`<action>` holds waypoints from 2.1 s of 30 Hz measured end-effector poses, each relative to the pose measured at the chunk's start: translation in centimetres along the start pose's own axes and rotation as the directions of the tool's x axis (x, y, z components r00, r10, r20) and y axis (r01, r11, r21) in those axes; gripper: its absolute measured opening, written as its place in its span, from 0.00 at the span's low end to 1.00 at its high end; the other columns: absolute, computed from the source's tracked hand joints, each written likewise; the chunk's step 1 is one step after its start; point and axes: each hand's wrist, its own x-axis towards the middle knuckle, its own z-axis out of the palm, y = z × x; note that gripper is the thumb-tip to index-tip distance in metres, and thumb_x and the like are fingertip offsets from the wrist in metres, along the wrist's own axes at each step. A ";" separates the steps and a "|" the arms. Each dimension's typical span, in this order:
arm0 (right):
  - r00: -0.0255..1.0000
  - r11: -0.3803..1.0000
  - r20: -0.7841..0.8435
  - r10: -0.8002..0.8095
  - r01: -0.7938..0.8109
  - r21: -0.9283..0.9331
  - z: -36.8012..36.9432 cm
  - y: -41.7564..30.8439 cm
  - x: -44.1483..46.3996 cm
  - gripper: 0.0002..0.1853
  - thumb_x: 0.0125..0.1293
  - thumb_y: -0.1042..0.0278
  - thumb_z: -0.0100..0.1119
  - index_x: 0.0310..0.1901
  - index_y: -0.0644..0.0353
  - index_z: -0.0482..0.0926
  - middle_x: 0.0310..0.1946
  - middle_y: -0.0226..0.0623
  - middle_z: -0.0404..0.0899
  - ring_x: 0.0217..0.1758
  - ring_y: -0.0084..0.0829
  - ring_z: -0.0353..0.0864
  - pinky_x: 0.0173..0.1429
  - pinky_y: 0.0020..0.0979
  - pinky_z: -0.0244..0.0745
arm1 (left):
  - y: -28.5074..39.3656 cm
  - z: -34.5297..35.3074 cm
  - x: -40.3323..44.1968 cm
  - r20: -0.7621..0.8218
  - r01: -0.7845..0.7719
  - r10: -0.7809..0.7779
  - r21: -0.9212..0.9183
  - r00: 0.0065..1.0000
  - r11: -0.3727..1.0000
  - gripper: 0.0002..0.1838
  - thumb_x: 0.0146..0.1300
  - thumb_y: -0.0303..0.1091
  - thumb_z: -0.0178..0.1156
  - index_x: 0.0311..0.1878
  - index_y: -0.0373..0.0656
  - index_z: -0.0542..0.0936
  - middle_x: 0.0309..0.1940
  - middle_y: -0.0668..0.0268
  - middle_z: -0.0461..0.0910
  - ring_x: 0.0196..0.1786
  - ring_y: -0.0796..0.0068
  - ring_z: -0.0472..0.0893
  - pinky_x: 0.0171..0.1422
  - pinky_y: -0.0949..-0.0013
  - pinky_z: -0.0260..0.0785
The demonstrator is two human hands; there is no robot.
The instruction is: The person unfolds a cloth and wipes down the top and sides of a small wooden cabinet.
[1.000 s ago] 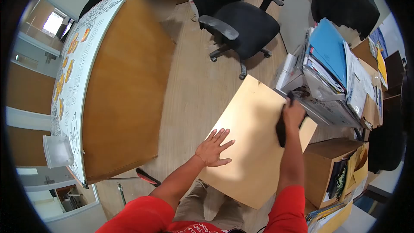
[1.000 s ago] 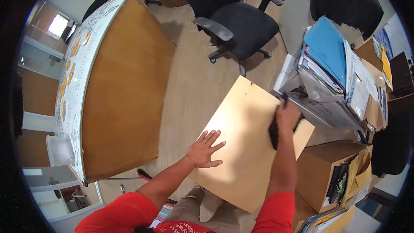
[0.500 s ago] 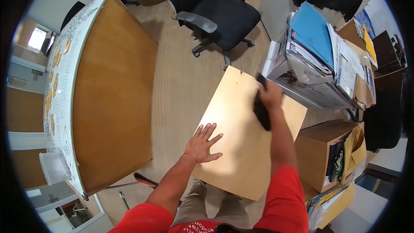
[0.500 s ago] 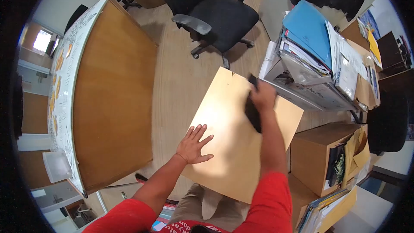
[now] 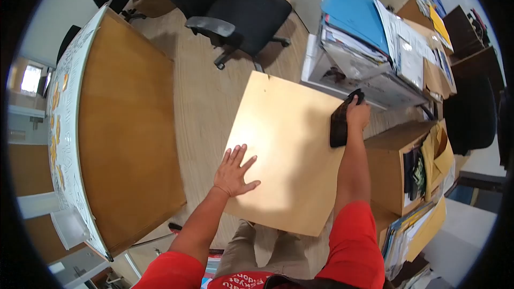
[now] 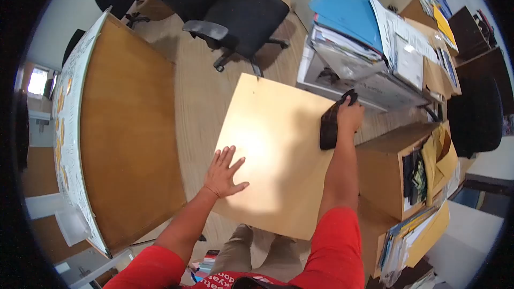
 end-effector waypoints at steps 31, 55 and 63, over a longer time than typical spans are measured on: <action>0.932 0.837 0.135 -0.338 0.232 0.495 -1.1 7.6 -5.8 0.38 0.76 0.47 0.53 0.78 0.61 0.55 0.63 0.64 0.75 0.65 0.63 0.74 0.67 0.48 0.69 | 0.1 0.6 0.0 -0.106 -0.010 0.016 0.064 0.994 0.998 0.45 0.59 0.68 0.59 0.74 0.50 0.70 0.81 0.45 0.50 0.82 0.42 0.50 0.84 0.41 0.38; 0.947 0.823 0.320 0.012 -0.191 0.534 -8.8 14.5 -28.0 0.30 0.74 0.47 0.57 0.64 0.66 0.74 0.60 0.60 0.77 0.64 0.57 0.76 0.66 0.44 0.71 | 0.2 0.6 0.2 -0.082 -0.037 0.050 0.147 0.995 0.988 0.46 0.63 0.70 0.56 0.76 0.48 0.67 0.80 0.44 0.50 0.83 0.44 0.48 0.85 0.44 0.35; 0.683 0.484 0.372 0.629 -0.718 0.501 -13.3 21.0 -44.1 0.30 0.77 0.45 0.54 0.55 0.72 0.79 0.48 0.52 0.85 0.53 0.44 0.85 0.55 0.40 0.79 | 0.0 0.5 0.2 -0.099 -0.068 0.077 0.092 0.992 0.993 0.46 0.61 0.66 0.60 0.75 0.45 0.68 0.80 0.40 0.50 0.82 0.38 0.50 0.83 0.38 0.39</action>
